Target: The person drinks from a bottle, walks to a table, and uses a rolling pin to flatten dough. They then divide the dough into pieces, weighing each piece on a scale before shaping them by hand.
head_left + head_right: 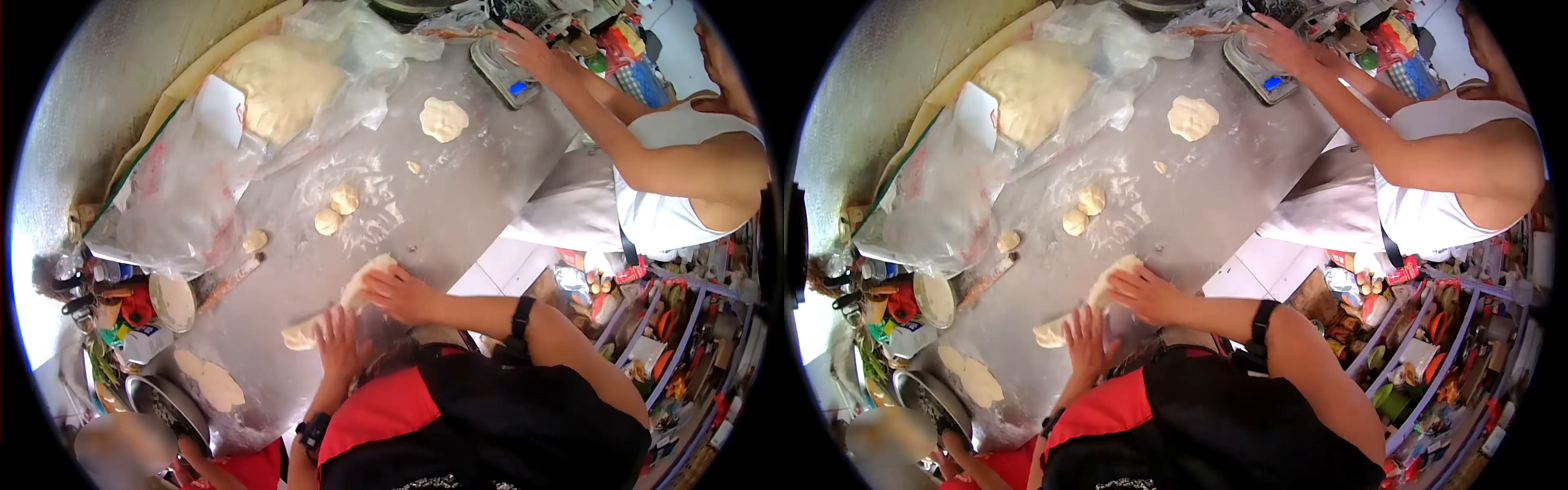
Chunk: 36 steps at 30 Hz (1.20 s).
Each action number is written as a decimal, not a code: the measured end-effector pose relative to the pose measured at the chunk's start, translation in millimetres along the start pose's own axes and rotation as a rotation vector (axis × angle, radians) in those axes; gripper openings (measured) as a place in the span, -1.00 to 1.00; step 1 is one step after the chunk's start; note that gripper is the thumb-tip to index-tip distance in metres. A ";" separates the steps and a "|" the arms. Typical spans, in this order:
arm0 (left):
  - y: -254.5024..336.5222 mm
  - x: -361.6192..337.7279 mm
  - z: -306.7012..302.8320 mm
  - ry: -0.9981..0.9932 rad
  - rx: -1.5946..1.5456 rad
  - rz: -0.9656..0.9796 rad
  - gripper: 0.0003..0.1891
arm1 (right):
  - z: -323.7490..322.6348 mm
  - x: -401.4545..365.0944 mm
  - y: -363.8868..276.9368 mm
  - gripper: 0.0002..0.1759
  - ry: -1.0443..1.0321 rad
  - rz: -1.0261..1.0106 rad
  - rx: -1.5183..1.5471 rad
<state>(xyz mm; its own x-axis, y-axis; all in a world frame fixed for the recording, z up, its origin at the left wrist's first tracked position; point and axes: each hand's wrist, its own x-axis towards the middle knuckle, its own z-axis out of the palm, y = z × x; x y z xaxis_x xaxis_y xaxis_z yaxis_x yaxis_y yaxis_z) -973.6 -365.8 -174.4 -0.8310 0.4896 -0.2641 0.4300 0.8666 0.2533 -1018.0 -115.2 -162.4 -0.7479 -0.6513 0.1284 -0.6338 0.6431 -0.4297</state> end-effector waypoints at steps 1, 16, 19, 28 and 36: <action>1.1 -9.3 0.7 -0.040 -0.049 0.001 -0.13 | -1.4 -8.1 -1.4 -0.21 -0.030 -0.019 -0.015; -12.6 25.3 -14.6 0.003 0.015 -0.242 -0.24 | 5.2 26.5 7.6 -0.51 0.159 0.060 0.054; -11.9 -19.6 -13.9 0.070 -0.062 -0.245 -0.22 | 15.4 7.8 7.2 -0.65 0.280 0.249 0.300; -55.6 -37.7 -17.9 0.250 -0.140 -0.426 -0.21 | -10.8 44.8 10.8 -0.66 0.037 0.766 0.875; -68.8 -38.2 -20.5 0.258 -0.275 -0.426 -0.18 | -8.5 59.8 16.5 -0.58 0.123 0.507 -0.055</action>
<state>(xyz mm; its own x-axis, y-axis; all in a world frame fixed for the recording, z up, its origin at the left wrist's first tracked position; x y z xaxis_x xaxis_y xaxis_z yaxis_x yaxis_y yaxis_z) -978.6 -446.2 -162.7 -0.9851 0.0330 -0.1688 -0.0410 0.9082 0.4164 -1074.8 -140.1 -154.2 -0.9791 -0.2025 0.0215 -0.1927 0.8877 -0.4182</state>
